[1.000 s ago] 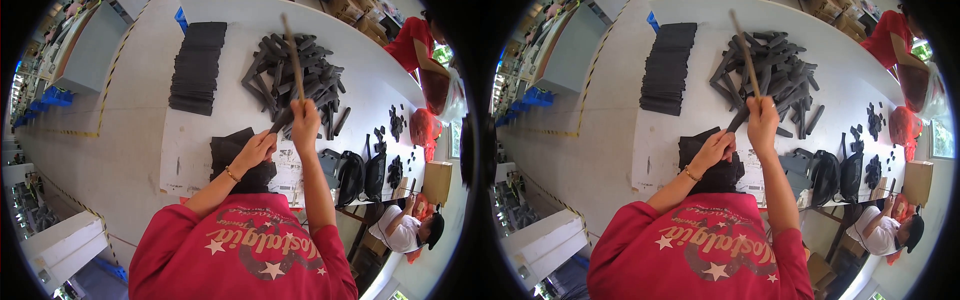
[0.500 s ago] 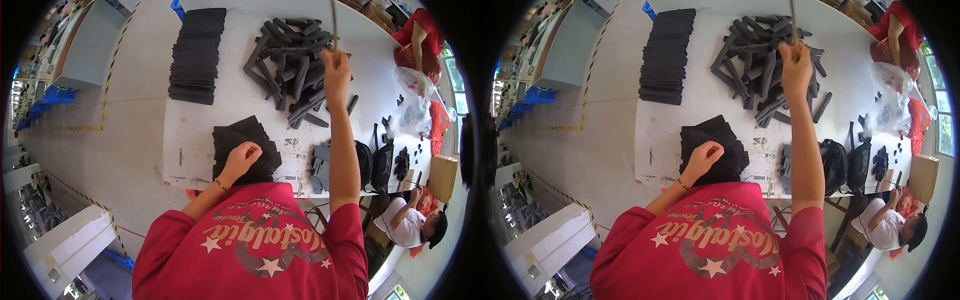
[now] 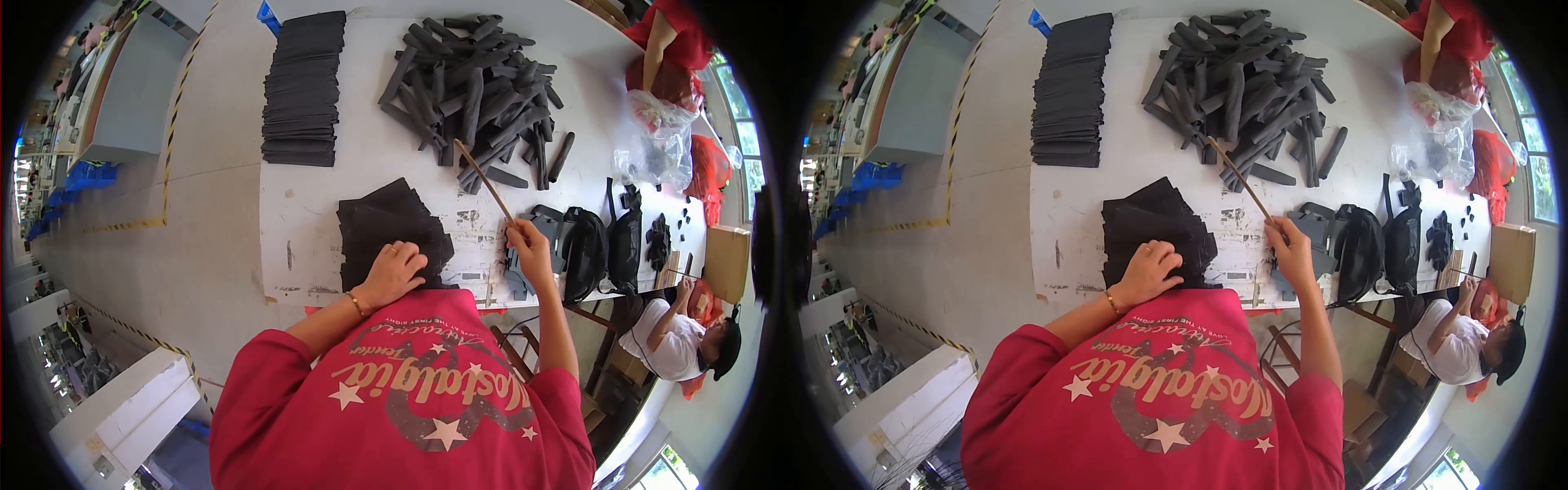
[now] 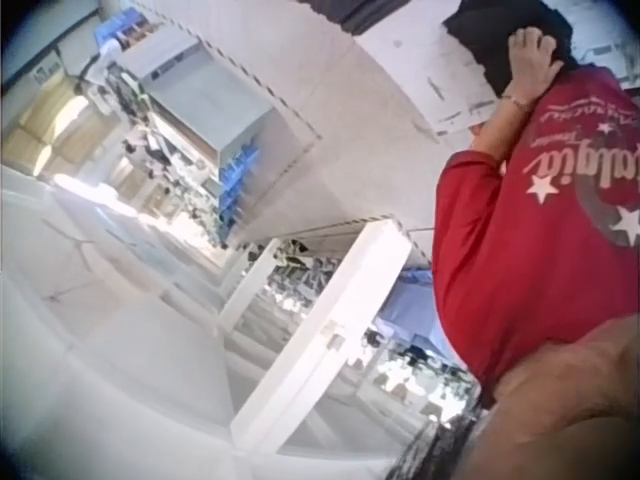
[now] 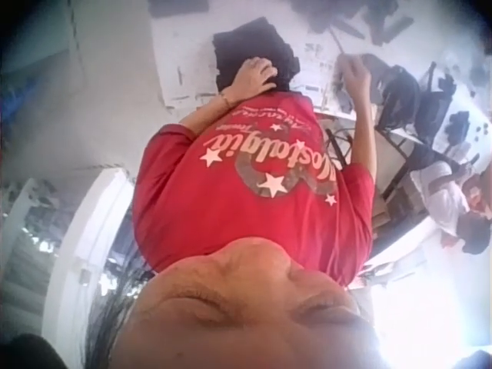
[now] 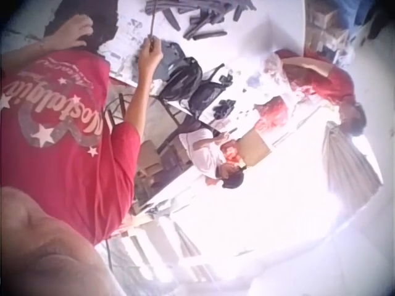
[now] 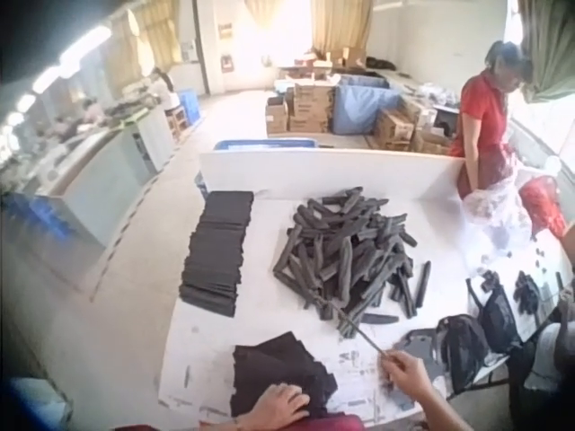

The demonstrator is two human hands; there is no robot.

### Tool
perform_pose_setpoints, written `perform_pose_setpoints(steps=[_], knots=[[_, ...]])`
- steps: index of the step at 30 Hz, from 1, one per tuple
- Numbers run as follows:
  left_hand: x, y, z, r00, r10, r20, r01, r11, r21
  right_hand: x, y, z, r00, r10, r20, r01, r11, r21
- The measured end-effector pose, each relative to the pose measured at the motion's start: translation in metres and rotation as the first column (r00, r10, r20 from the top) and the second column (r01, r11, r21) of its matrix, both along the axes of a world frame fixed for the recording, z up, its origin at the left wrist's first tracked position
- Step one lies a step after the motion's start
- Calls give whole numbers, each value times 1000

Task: Applying adhesive or liquid to black foam/fabric pieces using a wooden stick in an industrial assembly environment.

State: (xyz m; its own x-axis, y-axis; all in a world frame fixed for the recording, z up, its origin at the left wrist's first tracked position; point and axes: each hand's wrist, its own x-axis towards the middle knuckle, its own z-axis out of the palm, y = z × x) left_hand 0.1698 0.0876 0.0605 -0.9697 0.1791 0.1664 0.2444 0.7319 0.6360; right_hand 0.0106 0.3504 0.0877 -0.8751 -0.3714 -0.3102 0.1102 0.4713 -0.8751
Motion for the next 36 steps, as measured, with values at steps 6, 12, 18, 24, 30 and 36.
perform_pose_setpoints(steps=[6, 12, 18, 24, 30, 36], knots=[[12, -8, -38, 983, -145, 110, 162, 973, -163, 13, 11, 0, 1000, -6, 3, 6, 1000, -26], [13, -11, -18, 994, -16, 112, 28, 994, -108, 20, 26, 24, 997, 76, 21, -76, 997, 5], [20, -10, -25, 998, 17, 65, -14, 999, -47, 25, 41, 26, 994, 106, 5, -106, 994, 31], [14, -35, -21, 971, 42, 234, -121, 935, 334, 34, 53, 26, 982, 186, 38, -188, 979, 73], [7, -54, -3, 968, 126, 218, -189, 936, 298, 38, 44, 66, 933, 349, 89, -359, 923, 137], [-2, -72, 8, 891, 87, 446, -310, 833, 457, 38, 38, 82, 902, 418, 109, -430, 893, 131]])
